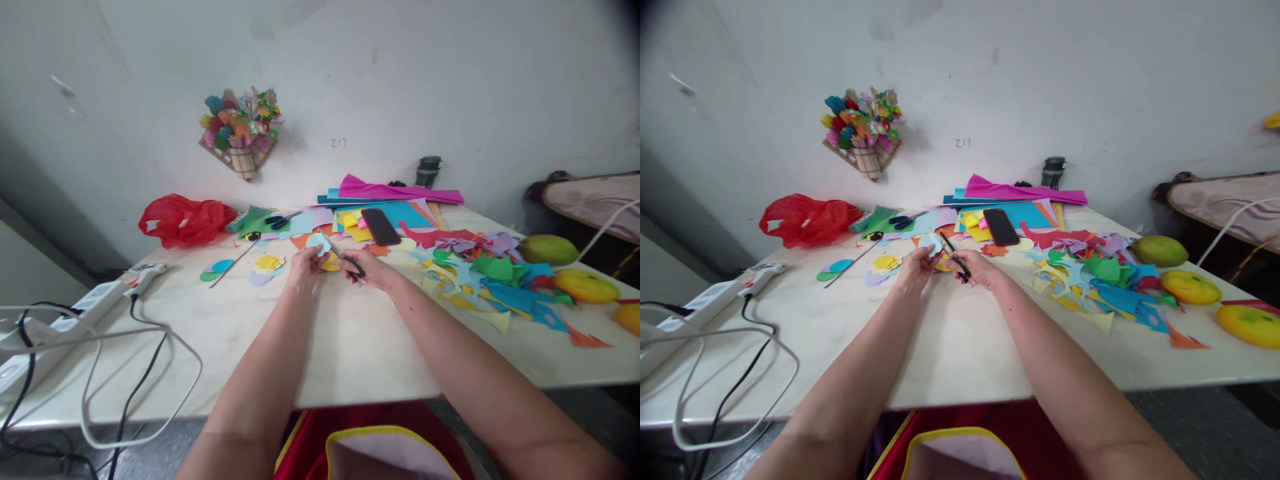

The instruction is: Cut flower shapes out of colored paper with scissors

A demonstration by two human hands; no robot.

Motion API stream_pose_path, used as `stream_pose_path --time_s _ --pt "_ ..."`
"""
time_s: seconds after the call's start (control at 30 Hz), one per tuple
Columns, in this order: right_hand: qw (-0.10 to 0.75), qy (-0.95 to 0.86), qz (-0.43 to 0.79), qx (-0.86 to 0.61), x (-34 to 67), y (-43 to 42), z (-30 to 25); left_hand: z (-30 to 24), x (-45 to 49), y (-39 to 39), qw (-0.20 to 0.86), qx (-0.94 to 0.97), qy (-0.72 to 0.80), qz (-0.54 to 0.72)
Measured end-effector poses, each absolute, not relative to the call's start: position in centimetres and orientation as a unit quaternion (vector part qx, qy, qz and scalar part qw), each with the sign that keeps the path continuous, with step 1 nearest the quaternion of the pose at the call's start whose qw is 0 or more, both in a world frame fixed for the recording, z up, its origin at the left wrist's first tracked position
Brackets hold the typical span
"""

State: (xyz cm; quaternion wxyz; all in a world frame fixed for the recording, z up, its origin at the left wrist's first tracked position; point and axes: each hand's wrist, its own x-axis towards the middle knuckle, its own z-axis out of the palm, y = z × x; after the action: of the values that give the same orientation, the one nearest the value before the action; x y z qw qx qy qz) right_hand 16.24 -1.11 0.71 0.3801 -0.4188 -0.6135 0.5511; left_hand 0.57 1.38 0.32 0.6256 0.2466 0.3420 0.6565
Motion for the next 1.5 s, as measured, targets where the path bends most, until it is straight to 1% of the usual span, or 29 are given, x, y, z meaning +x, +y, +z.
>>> stream_pose_path --time_s 0.23,0.4,0.63,0.83,0.97,1.1,1.27,1.5 --pt "0.385 -0.609 0.549 -0.423 16.2 -1.4 1.1 0.3 0.3 1.4 0.639 0.252 0.340 0.642" --pt "0.409 -0.615 0.515 -0.434 15.9 -1.3 1.1 0.6 0.4 1.1 0.637 0.246 0.350 0.641" --pt "0.416 -0.645 0.478 -0.427 16.0 -0.5 0.2 0.6 0.4 1.0 0.635 0.245 0.342 0.649" --pt "0.424 -0.689 0.389 -0.441 16.1 0.4 -0.8 0.4 0.4 1.0 0.633 0.247 0.319 0.661" --pt "0.415 -0.720 0.307 -0.464 16.3 0.6 -1.0 0.3 0.5 1.1 0.628 0.255 0.311 0.667" --pt "0.407 -0.735 0.261 -0.476 16.4 0.5 -0.9 0.2 0.6 1.0 0.623 0.255 0.314 0.670" --pt "0.417 -0.730 0.267 -0.471 16.3 0.5 -0.9 0.2 0.6 1.0 0.619 0.254 0.310 0.675" --pt "0.440 -0.700 0.333 -0.453 16.1 0.8 -1.3 0.1 1.0 1.1 0.617 0.235 0.307 0.686"
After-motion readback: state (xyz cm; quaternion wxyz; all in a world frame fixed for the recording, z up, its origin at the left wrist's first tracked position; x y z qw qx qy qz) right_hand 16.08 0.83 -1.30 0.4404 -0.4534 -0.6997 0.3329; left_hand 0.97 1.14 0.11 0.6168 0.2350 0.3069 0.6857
